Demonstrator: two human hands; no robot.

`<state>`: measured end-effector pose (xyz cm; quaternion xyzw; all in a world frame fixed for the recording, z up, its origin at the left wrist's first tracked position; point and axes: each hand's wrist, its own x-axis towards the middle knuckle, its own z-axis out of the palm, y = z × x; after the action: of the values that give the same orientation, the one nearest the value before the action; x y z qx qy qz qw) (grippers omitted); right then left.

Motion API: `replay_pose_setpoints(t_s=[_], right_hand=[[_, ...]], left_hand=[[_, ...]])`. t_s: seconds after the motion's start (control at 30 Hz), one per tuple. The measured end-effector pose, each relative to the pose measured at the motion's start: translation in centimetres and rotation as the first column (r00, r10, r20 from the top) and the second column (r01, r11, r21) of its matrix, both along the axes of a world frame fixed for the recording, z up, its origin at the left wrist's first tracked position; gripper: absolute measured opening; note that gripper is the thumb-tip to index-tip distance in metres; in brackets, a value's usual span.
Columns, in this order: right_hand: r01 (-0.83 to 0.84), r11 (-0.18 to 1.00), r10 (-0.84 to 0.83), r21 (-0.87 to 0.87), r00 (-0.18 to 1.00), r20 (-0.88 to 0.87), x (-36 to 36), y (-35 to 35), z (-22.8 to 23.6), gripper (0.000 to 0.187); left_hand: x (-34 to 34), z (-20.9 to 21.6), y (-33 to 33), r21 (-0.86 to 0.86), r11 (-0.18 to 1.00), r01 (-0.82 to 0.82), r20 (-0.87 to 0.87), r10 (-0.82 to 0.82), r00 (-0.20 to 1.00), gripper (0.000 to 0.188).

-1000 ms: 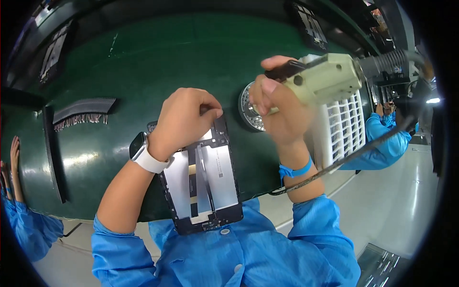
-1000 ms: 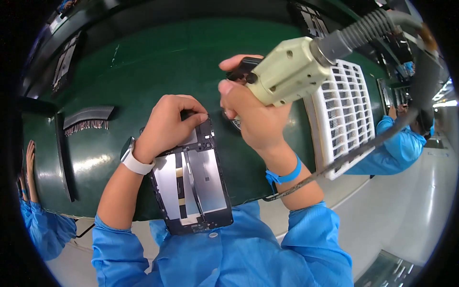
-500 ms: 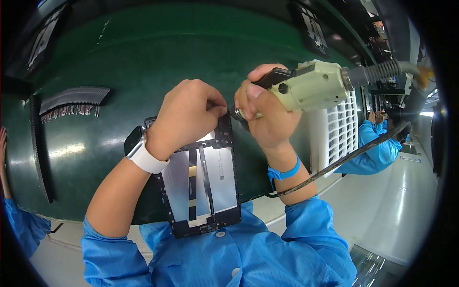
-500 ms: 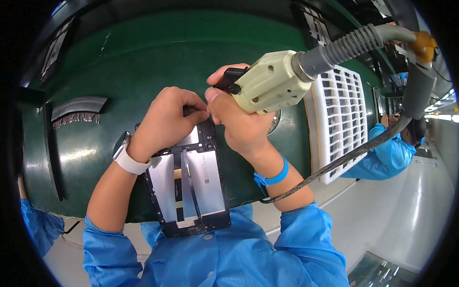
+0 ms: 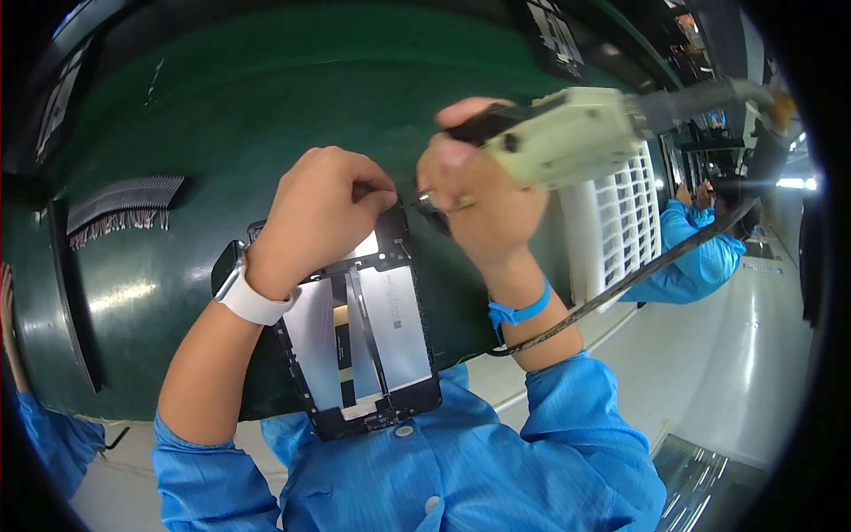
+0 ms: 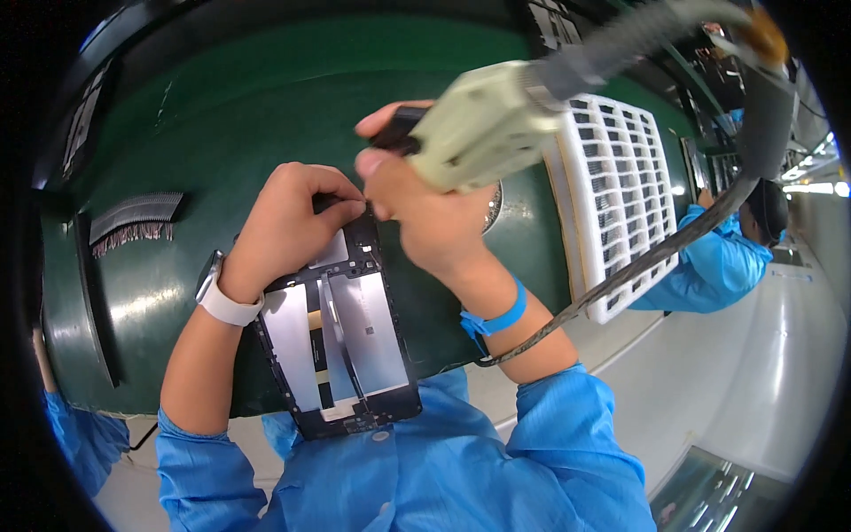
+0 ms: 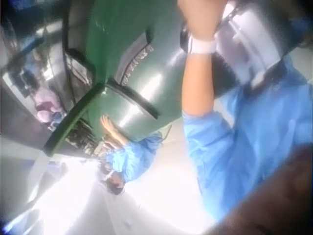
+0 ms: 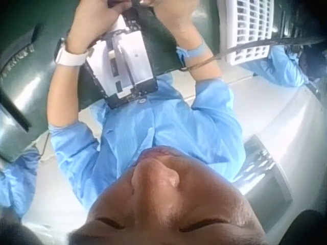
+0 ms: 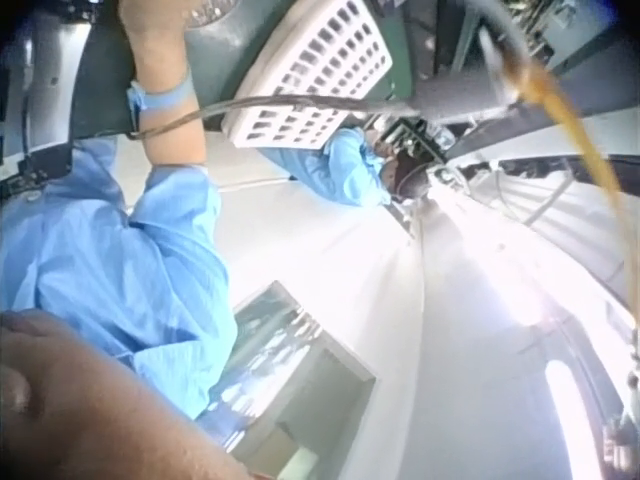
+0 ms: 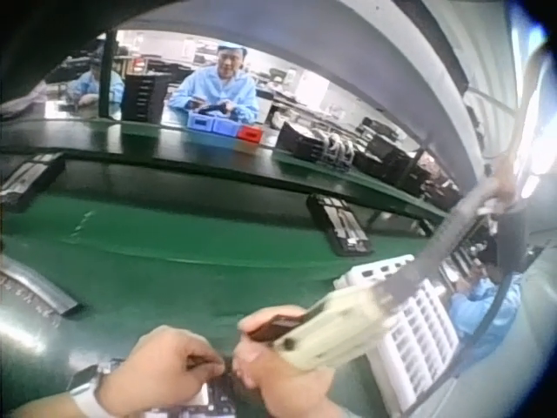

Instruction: The person assembles tablet frames on an assembly line by positioning components, driving screws with an electric screwdriver, and placing the tablets onto the conveyor belt.

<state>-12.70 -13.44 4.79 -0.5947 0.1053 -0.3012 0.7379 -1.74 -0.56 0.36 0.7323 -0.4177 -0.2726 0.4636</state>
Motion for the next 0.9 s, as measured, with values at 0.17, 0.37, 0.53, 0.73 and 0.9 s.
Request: replay_pose_setpoints(t_s=[0.17, 0.37, 0.53, 0.73, 0.9], right_hand=[[0.138, 0.989, -0.129, -0.046, 0.981, 0.147, -1.1, -3.2, 0.4, 0.018], [0.197, 0.98, -0.195, -0.031, 0.979, 0.056, -0.6, -3.0, -1.3, 0.019], [0.157, 0.988, -0.157, -0.001, 0.988, 0.004, -1.0, -2.4, -1.8, 0.017], [0.127, 0.991, -0.127, 0.041, 0.992, 0.011, -0.8, -2.4, -2.0, 0.017], [0.133, 0.991, -0.134, 0.027, 0.991, 0.012, -0.8, -2.4, -2.2, 0.016]], left_hand=[[0.0, 0.4, 0.0, 0.027, 0.999, -0.018, -0.002, 0.018, 1.0, 0.011], [-0.2, 0.8, -0.1, 0.051, 0.999, 0.011, -0.003, -0.01, 1.0, 0.009], [-0.2, 0.7, 0.0, 0.068, 0.998, -0.012, -0.02, 0.013, 1.0, 0.008], [-0.2, 1.1, 0.0, 0.055, 0.998, -0.002, -0.014, 0.003, 1.0, 0.008], [-0.1, 1.0, -0.1, 0.056, 0.998, 0.005, -0.025, -0.004, 1.0, 0.007]])
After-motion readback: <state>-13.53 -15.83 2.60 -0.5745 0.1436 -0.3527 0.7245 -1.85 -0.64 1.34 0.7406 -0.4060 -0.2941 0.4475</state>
